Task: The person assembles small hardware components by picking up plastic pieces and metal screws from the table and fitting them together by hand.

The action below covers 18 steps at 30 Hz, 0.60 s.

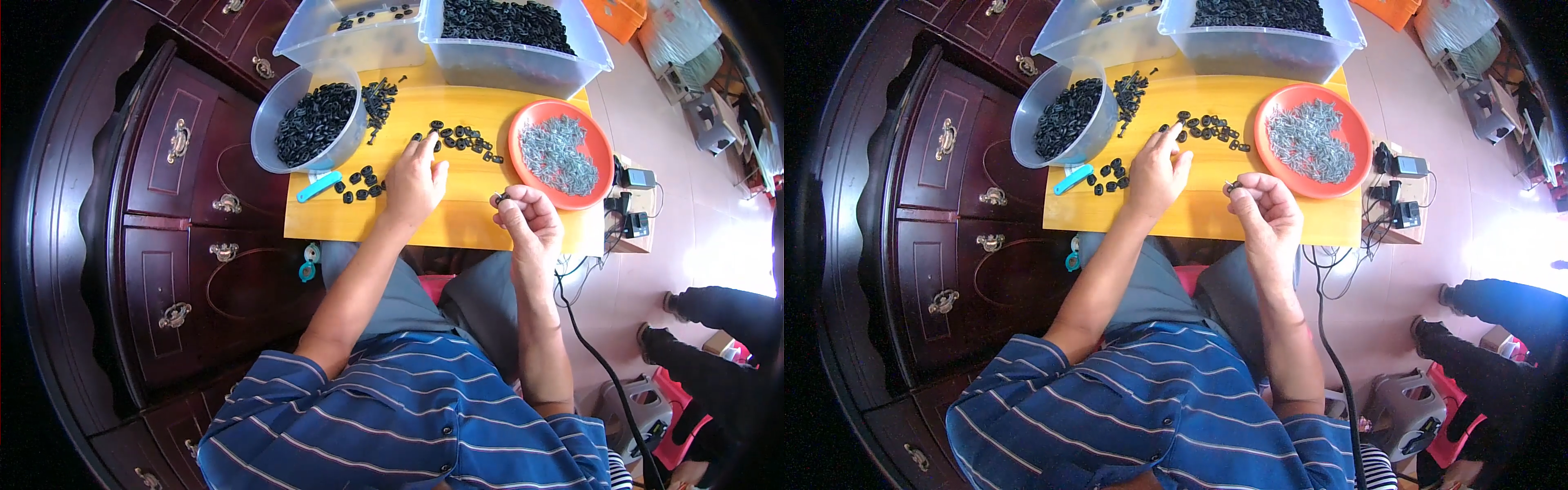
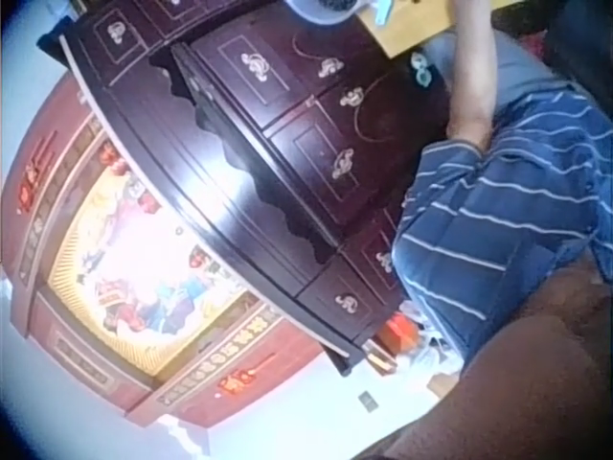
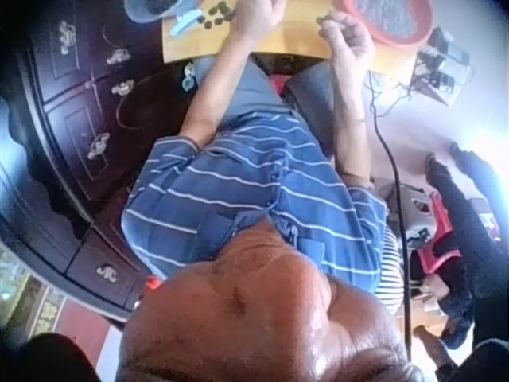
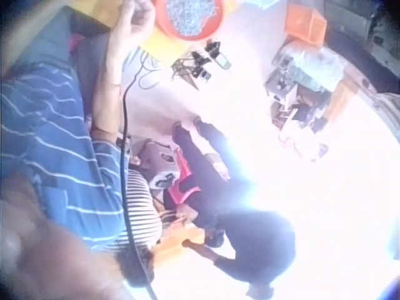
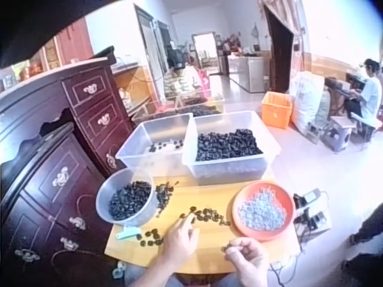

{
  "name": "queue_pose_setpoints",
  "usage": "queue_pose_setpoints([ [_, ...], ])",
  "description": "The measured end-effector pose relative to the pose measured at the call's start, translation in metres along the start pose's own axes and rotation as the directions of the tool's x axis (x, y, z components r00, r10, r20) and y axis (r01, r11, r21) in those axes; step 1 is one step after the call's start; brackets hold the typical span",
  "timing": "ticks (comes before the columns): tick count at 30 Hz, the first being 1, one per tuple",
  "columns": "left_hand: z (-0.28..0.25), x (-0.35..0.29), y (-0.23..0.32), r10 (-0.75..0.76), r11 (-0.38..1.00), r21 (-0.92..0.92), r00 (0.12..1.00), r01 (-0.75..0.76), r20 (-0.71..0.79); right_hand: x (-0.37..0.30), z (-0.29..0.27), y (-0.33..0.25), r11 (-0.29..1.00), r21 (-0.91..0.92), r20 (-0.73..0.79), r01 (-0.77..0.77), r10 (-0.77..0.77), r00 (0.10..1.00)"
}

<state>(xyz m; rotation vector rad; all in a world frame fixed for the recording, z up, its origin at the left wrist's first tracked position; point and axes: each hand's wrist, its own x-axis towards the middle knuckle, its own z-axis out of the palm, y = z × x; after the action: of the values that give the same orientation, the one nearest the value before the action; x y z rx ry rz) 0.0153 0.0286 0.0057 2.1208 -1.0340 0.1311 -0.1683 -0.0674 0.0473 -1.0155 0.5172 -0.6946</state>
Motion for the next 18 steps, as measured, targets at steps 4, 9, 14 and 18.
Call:
queue_pose_setpoints([
  [4,0.004,0.001,-0.007,-0.012,0.993,0.120,1.000,0.008,0.028,-0.001,0.003,-0.001,1.000,0.008,-0.012,-0.010,0.010,1.000],
  [9,0.003,-0.009,-0.010,0.025,1.000,-0.001,0.999,-0.025,0.020,-0.002,0.001,0.003,1.000,0.031,0.011,-0.003,0.002,1.000],
  [14,0.005,-0.007,0.001,0.020,0.996,-0.087,1.000,-0.021,-0.013,-0.004,-0.005,0.005,1.000,-0.005,0.009,-0.004,0.004,1.000],
  [18,0.000,-0.005,-0.004,0.056,0.998,0.010,0.998,-0.056,0.005,-0.002,0.001,0.003,0.999,0.005,0.037,-0.032,0.031,0.999],
])
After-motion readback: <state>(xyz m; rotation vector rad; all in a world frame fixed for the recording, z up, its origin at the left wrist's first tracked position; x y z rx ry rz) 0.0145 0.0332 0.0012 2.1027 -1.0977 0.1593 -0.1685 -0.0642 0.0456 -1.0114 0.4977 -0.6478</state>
